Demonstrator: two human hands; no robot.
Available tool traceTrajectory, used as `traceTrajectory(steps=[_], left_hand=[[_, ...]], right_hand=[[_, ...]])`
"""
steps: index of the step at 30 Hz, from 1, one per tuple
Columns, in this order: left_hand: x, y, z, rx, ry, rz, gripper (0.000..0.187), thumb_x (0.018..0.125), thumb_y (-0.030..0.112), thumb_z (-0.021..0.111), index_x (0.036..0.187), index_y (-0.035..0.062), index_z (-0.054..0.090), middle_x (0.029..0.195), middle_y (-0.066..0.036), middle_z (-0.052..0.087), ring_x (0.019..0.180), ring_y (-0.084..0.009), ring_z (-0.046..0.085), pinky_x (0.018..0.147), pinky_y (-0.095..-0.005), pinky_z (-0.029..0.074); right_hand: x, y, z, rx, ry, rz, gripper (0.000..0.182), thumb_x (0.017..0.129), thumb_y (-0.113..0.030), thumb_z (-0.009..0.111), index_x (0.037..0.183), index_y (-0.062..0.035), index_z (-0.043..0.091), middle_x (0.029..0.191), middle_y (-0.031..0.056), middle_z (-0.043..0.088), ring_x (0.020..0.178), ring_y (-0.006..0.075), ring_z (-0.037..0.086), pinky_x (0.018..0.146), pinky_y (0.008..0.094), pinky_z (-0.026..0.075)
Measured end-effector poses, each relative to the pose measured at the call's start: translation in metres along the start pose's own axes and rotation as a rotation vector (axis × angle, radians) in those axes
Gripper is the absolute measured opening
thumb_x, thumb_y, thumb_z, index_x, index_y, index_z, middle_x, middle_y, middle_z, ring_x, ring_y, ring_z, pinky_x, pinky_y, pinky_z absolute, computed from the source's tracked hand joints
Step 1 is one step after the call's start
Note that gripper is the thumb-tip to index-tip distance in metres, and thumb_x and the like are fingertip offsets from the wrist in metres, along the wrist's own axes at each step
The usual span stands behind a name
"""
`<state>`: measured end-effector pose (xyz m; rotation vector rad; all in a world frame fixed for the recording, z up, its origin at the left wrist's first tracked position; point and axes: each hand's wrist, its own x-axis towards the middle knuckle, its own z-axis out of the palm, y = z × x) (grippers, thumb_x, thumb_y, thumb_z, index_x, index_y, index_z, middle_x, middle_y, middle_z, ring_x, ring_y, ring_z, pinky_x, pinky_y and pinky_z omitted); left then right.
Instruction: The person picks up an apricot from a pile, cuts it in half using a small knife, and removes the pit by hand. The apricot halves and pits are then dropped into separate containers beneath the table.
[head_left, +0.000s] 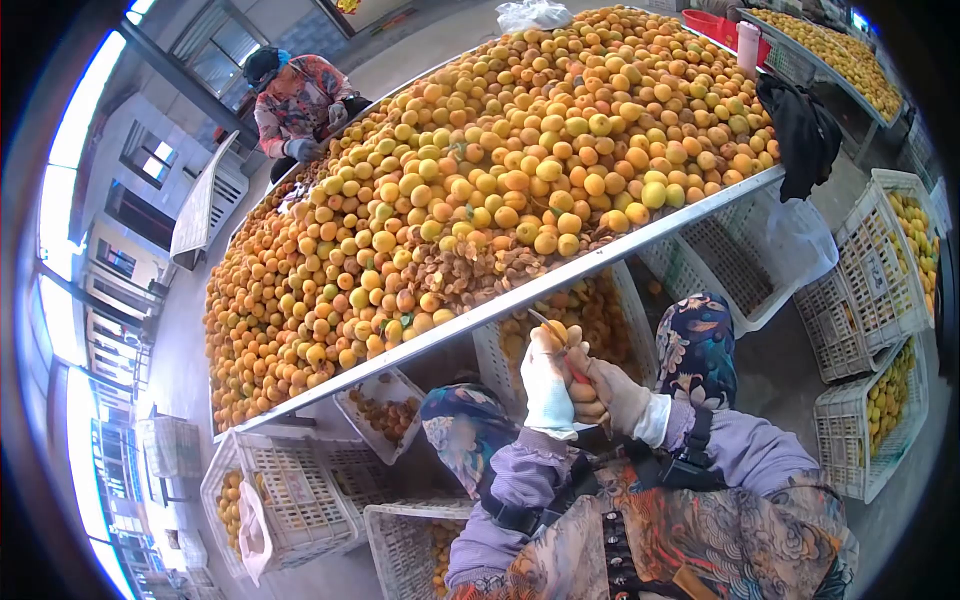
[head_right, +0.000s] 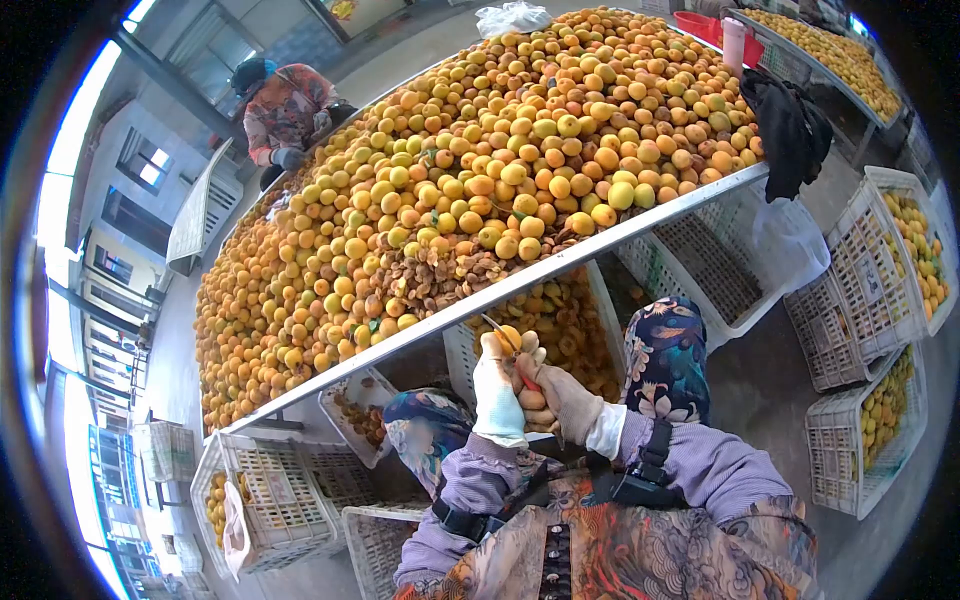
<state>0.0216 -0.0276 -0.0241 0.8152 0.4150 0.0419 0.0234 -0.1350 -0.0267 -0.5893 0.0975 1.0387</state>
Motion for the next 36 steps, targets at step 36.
traceTrajectory(steps=[36], left_hand=[[0.016,-0.014,-0.027,0.185,-0.082,0.111,0.043,0.096,0.040,0.045,0.113,0.0015,0.052,0.100,-0.008,0.055,0.088,-0.0142,0.053,0.080,-0.0270,0.044]], right_hand=[[-0.018,-0.015,0.000,-0.792,0.372,-0.131,0.032,0.094,-0.037,0.049,0.088,-0.0074,0.061,0.060,-0.0050,0.045,0.052,0.0062,0.040,0.048,0.0234,0.034]])
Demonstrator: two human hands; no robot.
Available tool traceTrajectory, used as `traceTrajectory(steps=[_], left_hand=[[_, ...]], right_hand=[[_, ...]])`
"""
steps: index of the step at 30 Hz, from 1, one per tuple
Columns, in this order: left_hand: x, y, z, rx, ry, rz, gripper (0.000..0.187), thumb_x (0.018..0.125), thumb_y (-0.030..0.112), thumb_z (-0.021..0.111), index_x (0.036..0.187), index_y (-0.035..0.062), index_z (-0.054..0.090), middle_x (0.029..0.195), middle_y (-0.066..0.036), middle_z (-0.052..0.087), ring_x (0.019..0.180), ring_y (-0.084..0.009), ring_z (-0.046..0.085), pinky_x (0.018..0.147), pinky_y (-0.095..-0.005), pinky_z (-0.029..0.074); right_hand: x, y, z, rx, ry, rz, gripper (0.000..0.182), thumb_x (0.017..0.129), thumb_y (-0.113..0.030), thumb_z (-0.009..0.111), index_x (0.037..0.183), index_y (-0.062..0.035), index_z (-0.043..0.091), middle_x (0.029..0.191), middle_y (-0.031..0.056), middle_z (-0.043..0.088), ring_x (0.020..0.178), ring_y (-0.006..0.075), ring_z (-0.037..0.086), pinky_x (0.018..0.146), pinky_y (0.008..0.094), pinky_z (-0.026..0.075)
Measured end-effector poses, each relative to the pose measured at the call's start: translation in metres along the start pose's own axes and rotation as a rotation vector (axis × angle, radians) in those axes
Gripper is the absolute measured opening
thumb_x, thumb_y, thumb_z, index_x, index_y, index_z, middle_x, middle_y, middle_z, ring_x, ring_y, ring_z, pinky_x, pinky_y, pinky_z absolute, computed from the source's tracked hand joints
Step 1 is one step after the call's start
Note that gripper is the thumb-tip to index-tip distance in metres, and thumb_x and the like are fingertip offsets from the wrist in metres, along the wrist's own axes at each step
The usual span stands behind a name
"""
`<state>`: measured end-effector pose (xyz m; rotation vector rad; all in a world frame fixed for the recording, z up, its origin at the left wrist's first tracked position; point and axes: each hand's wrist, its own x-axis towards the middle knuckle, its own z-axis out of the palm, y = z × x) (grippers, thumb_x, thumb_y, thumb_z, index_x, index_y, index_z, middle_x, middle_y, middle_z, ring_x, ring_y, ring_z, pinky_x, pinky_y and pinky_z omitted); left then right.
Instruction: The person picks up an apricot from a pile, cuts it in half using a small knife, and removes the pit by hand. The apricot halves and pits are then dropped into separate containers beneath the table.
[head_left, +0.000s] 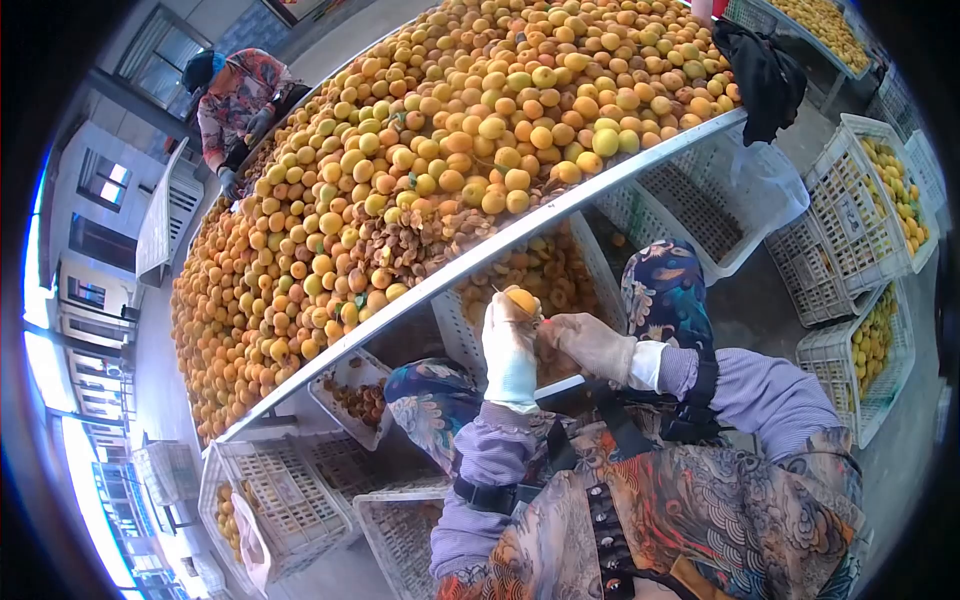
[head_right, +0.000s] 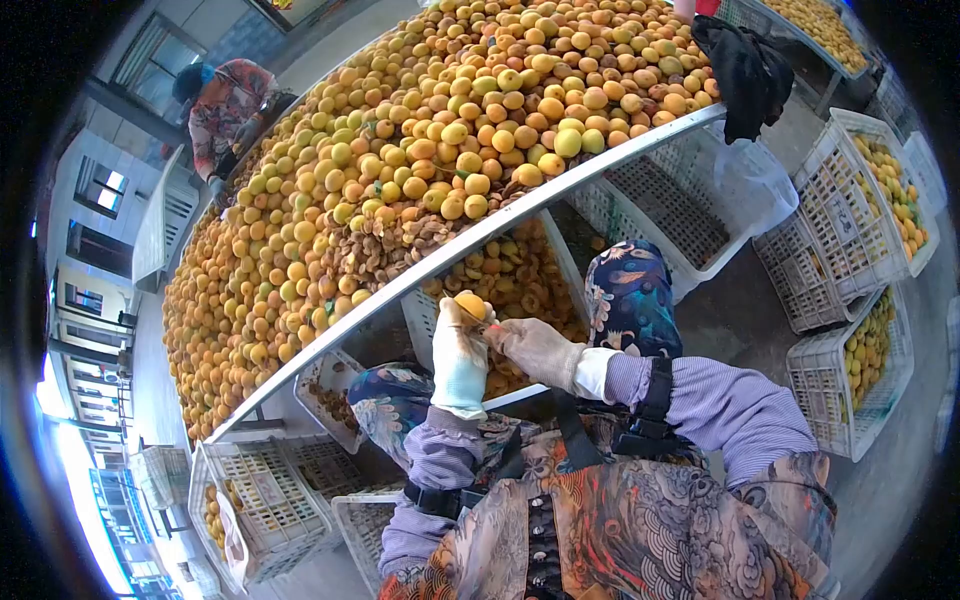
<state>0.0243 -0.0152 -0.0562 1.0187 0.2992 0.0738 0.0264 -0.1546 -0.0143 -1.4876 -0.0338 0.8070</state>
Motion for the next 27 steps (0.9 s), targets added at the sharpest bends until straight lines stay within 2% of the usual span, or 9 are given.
traceTrajectory(steps=[7,9,12,14,17,19,21,23,27], left_hand=[[-0.007,0.010,0.010,0.058,-0.062,0.141,0.040,0.096,0.033,0.048,0.118,-0.0004,0.050,0.104,-0.008,0.055,0.091,-0.0165,0.055,0.086,-0.0305,0.046],[-0.012,0.021,0.011,0.243,-0.126,0.110,0.039,0.096,0.030,0.047,0.120,-0.0006,0.050,0.109,-0.009,0.054,0.092,-0.0156,0.055,0.089,-0.0297,0.045],[-0.013,0.017,0.007,0.303,-0.102,0.099,0.039,0.097,0.033,0.046,0.115,-0.0009,0.052,0.101,-0.009,0.058,0.090,-0.0153,0.056,0.084,-0.0265,0.045],[-0.007,0.008,0.003,0.306,-0.098,0.075,0.040,0.096,0.035,0.045,0.113,-0.0007,0.052,0.098,-0.010,0.060,0.088,-0.0153,0.057,0.081,-0.0259,0.046],[0.002,0.001,-0.005,0.296,-0.022,0.051,0.042,0.095,0.041,0.045,0.105,0.0002,0.054,0.089,-0.010,0.061,0.079,-0.0164,0.057,0.073,-0.0273,0.048],[0.003,0.001,-0.009,0.164,-0.032,-0.131,0.045,0.096,0.043,0.042,0.100,0.0009,0.057,0.087,-0.007,0.060,0.079,-0.0128,0.054,0.073,-0.0253,0.044],[0.003,0.006,-0.001,-0.056,0.015,-0.204,0.047,0.093,0.048,0.045,0.096,0.0023,0.055,0.082,-0.009,0.058,0.070,-0.0182,0.056,0.064,-0.0286,0.049],[0.000,0.015,0.008,0.078,0.067,-0.227,0.053,0.094,0.052,0.038,0.096,0.0021,0.057,0.084,-0.007,0.060,0.074,-0.0151,0.057,0.064,-0.0267,0.047],[0.009,0.013,-0.003,0.151,-0.026,-0.115,0.043,0.094,0.044,0.048,0.096,0.0017,0.057,0.086,-0.008,0.061,0.078,-0.0139,0.056,0.070,-0.0260,0.047]], right_hand=[[-0.011,-0.018,-0.004,-0.031,0.023,0.122,0.033,0.093,-0.039,0.049,0.085,-0.0084,0.058,0.058,-0.0042,0.043,0.049,0.0075,0.039,0.044,0.0245,0.034],[-0.012,-0.022,-0.007,-0.034,0.014,0.124,0.033,0.093,-0.039,0.049,0.085,-0.0086,0.057,0.058,-0.0042,0.042,0.049,0.0076,0.039,0.043,0.0247,0.033],[-0.008,-0.013,-0.008,-0.035,-0.022,0.175,0.031,0.094,-0.037,0.049,0.089,-0.0081,0.059,0.059,-0.0051,0.043,0.050,0.0064,0.038,0.044,0.0238,0.033],[0.016,0.024,-0.004,0.049,0.036,-0.146,0.028,0.094,-0.032,0.049,0.091,-0.0060,0.059,0.060,-0.0063,0.045,0.052,0.0050,0.039,0.046,0.0223,0.034],[0.020,0.039,0.004,0.055,0.093,-0.211,0.026,0.095,-0.028,0.050,0.093,-0.0038,0.060,0.064,-0.0067,0.048,0.055,0.0039,0.041,0.049,0.0218,0.035],[0.032,0.050,0.014,0.171,0.119,-0.235,0.025,0.094,-0.026,0.051,0.097,-0.0028,0.061,0.066,-0.0062,0.050,0.057,0.0040,0.043,0.050,0.0215,0.036],[0.044,0.058,0.015,0.187,0.130,-0.355,0.025,0.094,-0.025,0.051,0.100,-0.0031,0.061,0.068,-0.0056,0.052,0.058,0.0041,0.044,0.051,0.0207,0.037],[0.041,0.050,0.013,0.164,0.095,-0.207,0.024,0.094,-0.025,0.051,0.098,-0.0030,0.061,0.066,-0.0055,0.051,0.056,0.0044,0.043,0.049,0.0199,0.036],[0.050,0.041,0.010,0.174,0.041,-0.123,0.027,0.095,-0.032,0.049,0.090,-0.0063,0.058,0.057,-0.0040,0.045,0.046,0.0051,0.040,0.041,0.0223,0.032]])
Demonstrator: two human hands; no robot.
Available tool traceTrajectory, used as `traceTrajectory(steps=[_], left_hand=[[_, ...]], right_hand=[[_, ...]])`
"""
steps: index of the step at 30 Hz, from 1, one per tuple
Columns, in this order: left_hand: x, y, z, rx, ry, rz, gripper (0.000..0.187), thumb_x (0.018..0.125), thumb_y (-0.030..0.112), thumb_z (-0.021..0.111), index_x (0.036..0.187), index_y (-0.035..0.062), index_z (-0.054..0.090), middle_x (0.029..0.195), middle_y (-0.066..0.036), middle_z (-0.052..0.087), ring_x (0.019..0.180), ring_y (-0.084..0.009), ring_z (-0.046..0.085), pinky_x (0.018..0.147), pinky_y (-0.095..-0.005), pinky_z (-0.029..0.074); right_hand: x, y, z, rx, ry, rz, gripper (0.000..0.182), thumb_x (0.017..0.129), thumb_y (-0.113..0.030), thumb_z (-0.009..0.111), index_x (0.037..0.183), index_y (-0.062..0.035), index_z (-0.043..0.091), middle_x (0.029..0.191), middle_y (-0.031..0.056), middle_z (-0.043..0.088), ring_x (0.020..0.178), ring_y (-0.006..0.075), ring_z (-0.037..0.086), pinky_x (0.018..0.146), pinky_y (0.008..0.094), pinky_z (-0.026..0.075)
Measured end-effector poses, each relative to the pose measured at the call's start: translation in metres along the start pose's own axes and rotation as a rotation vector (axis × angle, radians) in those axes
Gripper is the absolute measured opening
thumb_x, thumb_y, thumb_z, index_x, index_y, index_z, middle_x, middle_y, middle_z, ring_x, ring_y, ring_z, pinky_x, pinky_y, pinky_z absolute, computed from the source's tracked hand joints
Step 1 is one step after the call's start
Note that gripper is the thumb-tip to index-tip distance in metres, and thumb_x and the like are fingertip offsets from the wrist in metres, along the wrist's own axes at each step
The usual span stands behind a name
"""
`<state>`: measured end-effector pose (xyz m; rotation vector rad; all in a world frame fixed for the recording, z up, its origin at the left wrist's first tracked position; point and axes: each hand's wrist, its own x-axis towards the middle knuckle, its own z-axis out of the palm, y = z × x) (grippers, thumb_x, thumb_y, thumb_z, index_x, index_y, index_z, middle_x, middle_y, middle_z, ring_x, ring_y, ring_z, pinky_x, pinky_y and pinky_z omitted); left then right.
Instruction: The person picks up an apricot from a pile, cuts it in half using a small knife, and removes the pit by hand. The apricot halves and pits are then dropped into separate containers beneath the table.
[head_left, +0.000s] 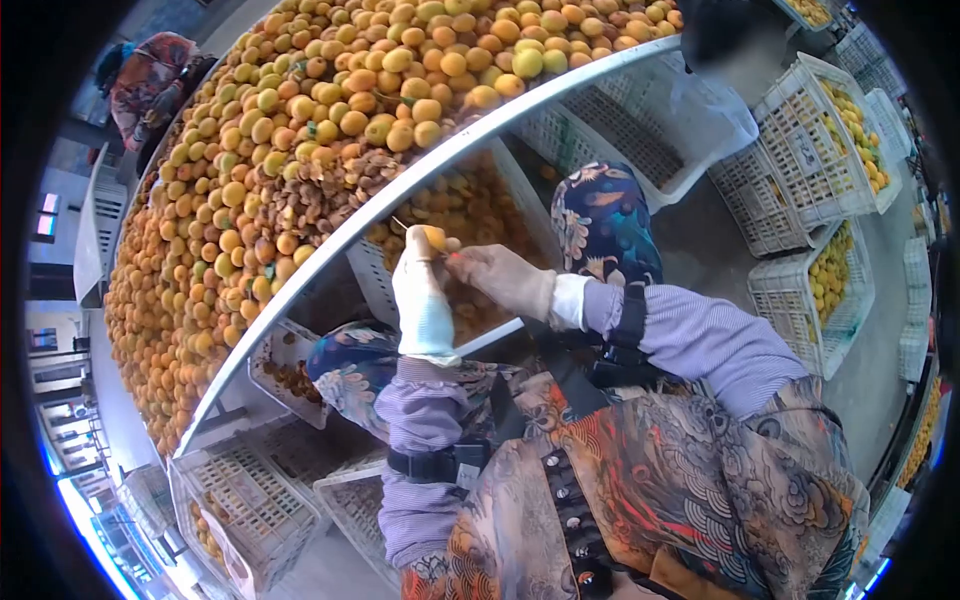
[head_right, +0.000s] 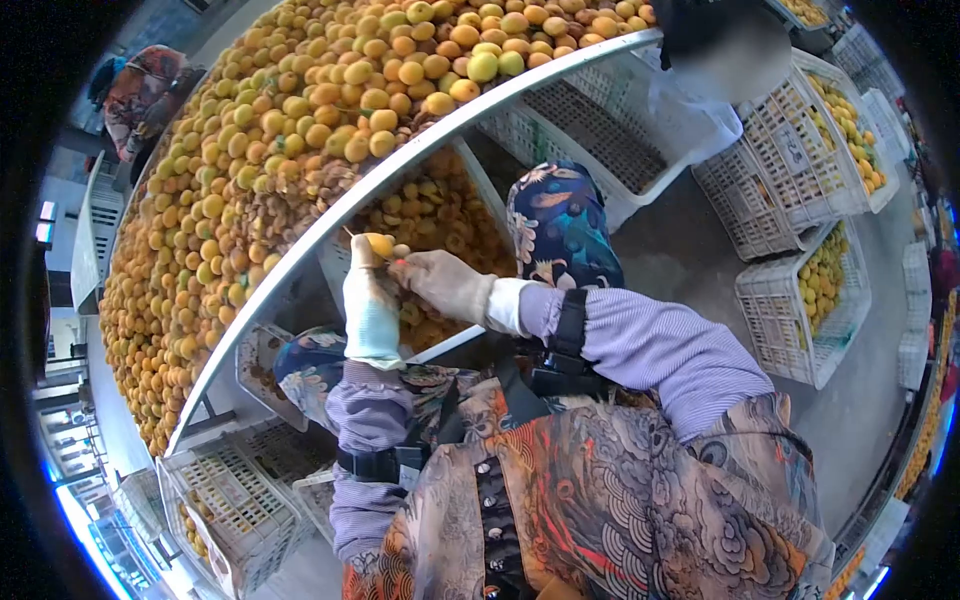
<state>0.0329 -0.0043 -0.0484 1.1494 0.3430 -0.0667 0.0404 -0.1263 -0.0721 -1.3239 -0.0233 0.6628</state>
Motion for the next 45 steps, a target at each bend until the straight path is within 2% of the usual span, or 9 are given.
traceTrajectory(steps=[4,12,17,20,22,34,38,41,45], left_hand=[[-0.001,0.011,0.007,0.020,0.008,0.027,0.045,0.093,0.045,0.049,0.097,0.0012,0.055,0.086,-0.009,0.060,0.076,-0.0136,0.056,0.071,-0.0257,0.048],[-0.006,0.010,0.010,-0.259,0.004,-0.074,0.054,0.090,0.053,0.047,0.107,0.0028,0.053,0.096,-0.011,0.061,0.089,-0.0206,0.059,0.085,-0.0361,0.049],[-0.004,0.012,0.008,-0.358,0.083,0.052,0.044,0.093,0.044,0.048,0.114,0.0052,0.051,0.106,-0.009,0.058,0.095,-0.0195,0.058,0.091,-0.0368,0.044],[-0.008,0.008,-0.007,0.070,0.054,0.325,0.035,0.097,0.033,0.044,0.115,0.0030,0.051,0.104,-0.010,0.058,0.095,-0.0185,0.057,0.086,-0.0311,0.045],[-0.016,0.016,-0.004,0.398,0.004,0.490,0.034,0.096,0.028,0.047,0.115,0.0006,0.053,0.108,-0.010,0.056,0.094,-0.0167,0.055,0.083,-0.0295,0.045],[-0.036,0.020,0.011,0.879,0.074,0.802,0.029,0.091,0.021,0.054,0.110,-0.0002,0.057,0.101,-0.010,0.057,0.091,-0.0208,0.056,0.084,-0.0302,0.043],[-0.026,0.005,0.009,0.516,0.121,0.588,0.037,0.096,0.033,0.045,0.110,0.0010,0.056,0.098,-0.010,0.057,0.094,-0.0232,0.057,0.086,-0.0341,0.045],[-0.014,-0.001,-0.004,-0.340,-0.034,0.106,0.050,0.095,0.047,0.039,0.119,0.0035,0.049,0.097,-0.008,0.055,0.093,-0.0196,0.055,0.087,-0.0331,0.044],[-0.012,0.006,-0.022,-0.466,-0.045,0.052,0.053,0.093,0.050,0.043,0.116,0.0028,0.050,0.091,-0.008,0.056,0.076,-0.0158,0.052,0.071,-0.0306,0.046]], right_hand=[[-0.021,-0.038,0.001,-0.005,-0.072,0.220,0.030,0.095,-0.035,0.046,0.090,-0.0075,0.057,0.056,-0.0029,0.044,0.044,0.0061,0.039,0.037,0.0215,0.029],[-0.012,-0.018,0.004,0.384,-0.341,0.109,0.038,0.095,-0.046,0.042,0.084,-0.0102,0.052,0.048,-0.0043,0.034,0.034,0.0066,0.026,0.030,0.0235,0.017],[-0.031,-0.044,0.009,0.233,-0.337,0.083,0.034,0.096,-0.039,0.043,0.084,-0.0091,0.056,0.047,-0.0034,0.034,0.033,0.0080,0.028,0.030,0.0224,0.019],[-0.034,-0.064,-0.002,0.172,-0.215,-0.010,0.029,0.096,-0.034,0.045,0.088,-0.0092,0.058,0.048,-0.0027,0.038,0.035,0.0062,0.036,0.030,0.0198,0.027],[-0.026,-0.070,-0.012,0.155,-0.037,0.017,0.039,0.090,-0.049,0.050,0.092,-0.0111,0.056,0.053,-0.0029,0.043,0.039,0.0046,0.040,0.032,0.0192,0.032],[-0.002,-0.044,0.014,0.090,0.079,-0.216,0.036,0.089,-0.039,0.058,0.097,-0.0039,0.056,0.082,0.0025,0.057,0.076,0.0079,0.051,0.071,0.0231,0.043],[-0.010,-0.051,0.022,0.170,0.207,-0.265,0.030,0.091,-0.036,0.055,0.096,-0.0065,0.054,0.077,0.0017,0.057,0.064,0.0075,0.052,0.058,0.0206,0.044],[-0.020,-0.057,0.016,0.213,0.115,-0.078,0.019,0.093,-0.029,0.051,0.095,-0.0106,0.050,0.065,-0.0019,0.054,0.038,0.0042,0.042,0.029,0.0179,0.031],[-0.019,-0.056,-0.001,0.110,0.014,-0.009,0.025,0.092,-0.033,0.053,0.098,-0.0086,0.053,0.069,0.0004,0.056,0.047,0.0067,0.049,0.040,0.0203,0.040]])
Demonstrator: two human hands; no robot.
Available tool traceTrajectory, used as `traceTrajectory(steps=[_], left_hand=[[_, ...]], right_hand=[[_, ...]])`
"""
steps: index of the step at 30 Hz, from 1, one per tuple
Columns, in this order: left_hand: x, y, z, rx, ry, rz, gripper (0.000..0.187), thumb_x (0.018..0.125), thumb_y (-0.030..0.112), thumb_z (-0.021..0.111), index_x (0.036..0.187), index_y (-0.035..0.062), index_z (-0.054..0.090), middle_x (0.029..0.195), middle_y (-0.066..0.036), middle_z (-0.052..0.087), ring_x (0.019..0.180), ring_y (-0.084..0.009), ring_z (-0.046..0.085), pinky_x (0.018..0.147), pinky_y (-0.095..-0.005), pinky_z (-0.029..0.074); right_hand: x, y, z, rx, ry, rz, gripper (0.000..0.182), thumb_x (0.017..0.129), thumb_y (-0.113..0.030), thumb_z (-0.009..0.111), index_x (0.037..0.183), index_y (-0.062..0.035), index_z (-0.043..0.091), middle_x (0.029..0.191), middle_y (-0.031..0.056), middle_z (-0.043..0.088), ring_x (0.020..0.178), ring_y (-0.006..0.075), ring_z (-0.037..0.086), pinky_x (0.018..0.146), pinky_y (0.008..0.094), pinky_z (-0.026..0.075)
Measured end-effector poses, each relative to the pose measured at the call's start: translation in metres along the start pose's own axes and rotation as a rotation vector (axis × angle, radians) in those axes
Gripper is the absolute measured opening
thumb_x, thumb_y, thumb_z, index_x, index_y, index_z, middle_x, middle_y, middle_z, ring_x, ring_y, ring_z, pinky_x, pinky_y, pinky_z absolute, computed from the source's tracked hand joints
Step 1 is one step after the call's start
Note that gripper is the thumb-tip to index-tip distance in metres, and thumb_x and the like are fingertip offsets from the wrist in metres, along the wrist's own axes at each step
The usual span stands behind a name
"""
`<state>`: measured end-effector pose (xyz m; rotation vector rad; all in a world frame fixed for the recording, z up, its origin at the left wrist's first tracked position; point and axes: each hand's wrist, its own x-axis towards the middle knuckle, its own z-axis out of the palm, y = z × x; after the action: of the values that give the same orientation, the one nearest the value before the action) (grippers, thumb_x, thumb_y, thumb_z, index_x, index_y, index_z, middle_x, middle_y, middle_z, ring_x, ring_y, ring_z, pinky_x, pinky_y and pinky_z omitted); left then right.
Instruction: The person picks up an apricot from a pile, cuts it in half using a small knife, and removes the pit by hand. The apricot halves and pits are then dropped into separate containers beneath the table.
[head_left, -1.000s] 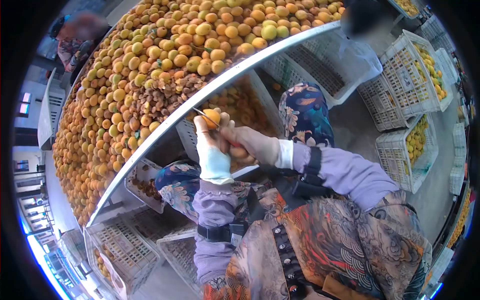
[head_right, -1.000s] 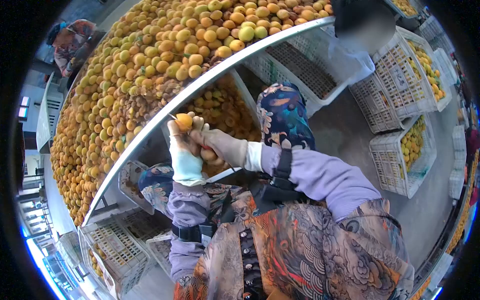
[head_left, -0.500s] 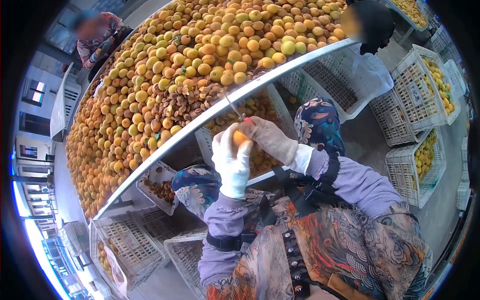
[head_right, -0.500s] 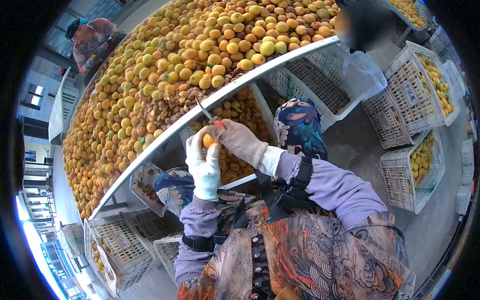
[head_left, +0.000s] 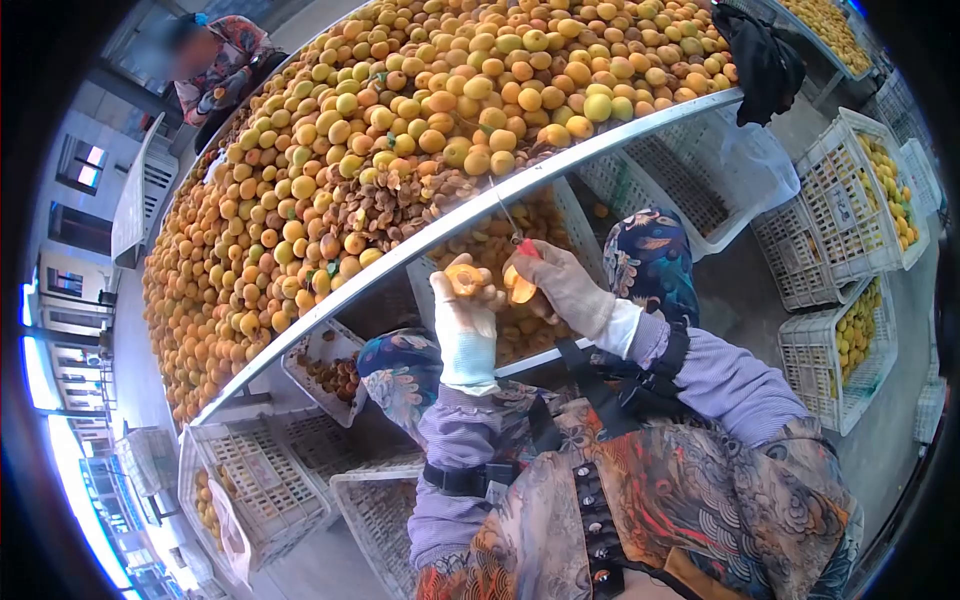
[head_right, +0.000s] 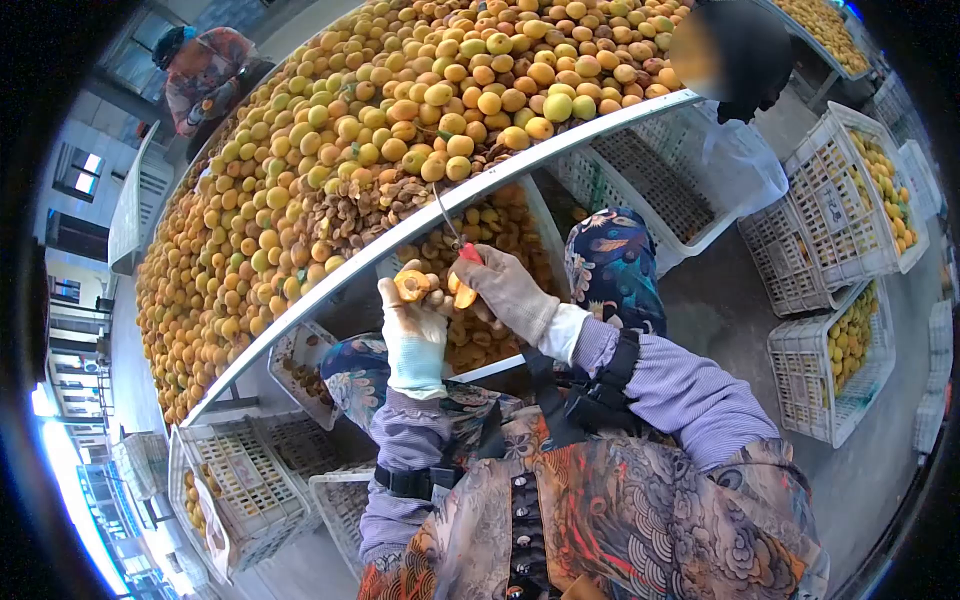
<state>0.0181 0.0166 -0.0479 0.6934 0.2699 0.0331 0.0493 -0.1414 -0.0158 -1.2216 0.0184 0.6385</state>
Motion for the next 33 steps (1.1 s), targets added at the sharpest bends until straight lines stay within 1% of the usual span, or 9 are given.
traceTrajectory(steps=[3,4,9,11,12,19,21,25,33], left_hand=[[0.000,0.008,-0.005,-0.046,-0.094,-0.041,0.053,0.092,0.050,0.045,0.116,0.0027,0.050,0.087,-0.009,0.056,0.073,-0.0165,0.051,0.069,-0.0315,0.045],[-0.002,0.009,-0.001,-0.006,-0.059,-0.034,0.054,0.092,0.052,0.044,0.114,0.0024,0.050,0.084,-0.009,0.056,0.067,-0.0164,0.049,0.066,-0.0307,0.043],[-0.008,0.005,-0.004,0.046,-0.029,-0.057,0.057,0.091,0.055,0.042,0.111,0.0020,0.052,0.079,-0.007,0.054,0.062,-0.0154,0.045,0.059,-0.0292,0.039],[-0.013,0.006,0.001,0.119,-0.023,-0.059,0.059,0.091,0.056,0.040,0.107,0.0016,0.054,0.073,-0.007,0.052,0.059,-0.0153,0.043,0.057,-0.0288,0.037],[-0.015,0.006,0.005,0.118,-0.021,-0.062,0.059,0.091,0.056,0.040,0.107,0.0016,0.054,0.073,-0.007,0.052,0.059,-0.0153,0.043,0.057,-0.0288,0.037],[-0.031,0.003,0.037,0.108,-0.118,-0.282,0.060,0.092,0.058,0.034,0.101,0.0023,0.055,0.073,-0.007,0.053,0.058,-0.0163,0.045,0.053,-0.0291,0.037],[-0.040,0.004,0.058,0.184,0.182,-0.345,0.061,0.092,0.060,0.033,0.098,0.0034,0.055,0.073,-0.008,0.053,0.054,-0.0164,0.043,0.050,-0.0284,0.035],[-0.044,0.006,0.039,0.170,-0.263,-0.442,0.057,0.091,0.059,0.036,0.100,0.0045,0.052,0.074,-0.006,0.053,0.053,-0.0144,0.046,0.050,-0.0233,0.039],[-0.049,0.000,0.059,0.499,-0.164,-0.304,0.067,0.088,0.068,0.029,0.091,0.0064,0.055,0.069,-0.005,0.055,0.046,-0.0106,0.044,0.040,-0.0221,0.030]], right_hand=[[0.026,0.029,-0.009,-0.446,0.064,-0.324,0.034,0.089,-0.037,0.058,0.103,-0.0052,0.056,0.075,0.0032,0.059,0.061,0.0109,0.055,0.056,0.0244,0.046],[0.025,0.028,-0.010,-0.440,0.069,-0.213,0.041,0.086,-0.038,0.062,0.107,-0.0035,0.057,0.080,0.0047,0.061,0.071,0.0136,0.055,0.068,0.0271,0.046],[0.028,0.014,-0.009,-0.593,0.159,-0.314,0.032,0.086,-0.033,0.064,0.101,-0.0051,0.058,0.074,0.0033,0.060,0.062,0.0107,0.054,0.057,0.0244,0.046],[0.014,-0.020,0.001,-0.116,0.144,-0.050,0.024,0.087,-0.030,0.062,0.094,-0.0068,0.057,0.070,0.0021,0.058,0.052,0.0069,0.051,0.045,0.0198,0.042],[0.011,-0.026,0.005,0.092,0.110,-0.101,0.019,0.087,-0.025,0.062,0.088,-0.0079,0.055,0.068,0.0009,0.055,0.046,0.0047,0.047,0.037,0.0163,0.036],[-0.014,-0.066,0.025,0.320,-0.176,-0.400,0.022,0.089,-0.025,0.057,0.093,-0.0034,0.058,0.067,-0.0002,0.053,0.052,0.0072,0.048,0.046,0.0195,0.041],[-0.013,-0.062,0.022,0.278,-0.218,-0.445,0.025,0.091,-0.028,0.052,0.089,-0.0038,0.058,0.062,-0.0003,0.049,0.049,0.0072,0.044,0.044,0.0202,0.036],[-0.012,-0.059,0.018,0.161,-0.255,-0.560,0.030,0.093,-0.030,0.048,0.075,-0.0060,0.053,0.052,-0.0017,0.043,0.043,0.0062,0.040,0.041,0.0208,0.029],[-0.019,-0.051,0.014,0.213,-0.342,-0.467,0.035,0.092,-0.031,0.054,0.067,-0.0066,0.052,0.053,-0.0026,0.046,0.046,0.0054,0.042,0.042,0.0191,0.031]])
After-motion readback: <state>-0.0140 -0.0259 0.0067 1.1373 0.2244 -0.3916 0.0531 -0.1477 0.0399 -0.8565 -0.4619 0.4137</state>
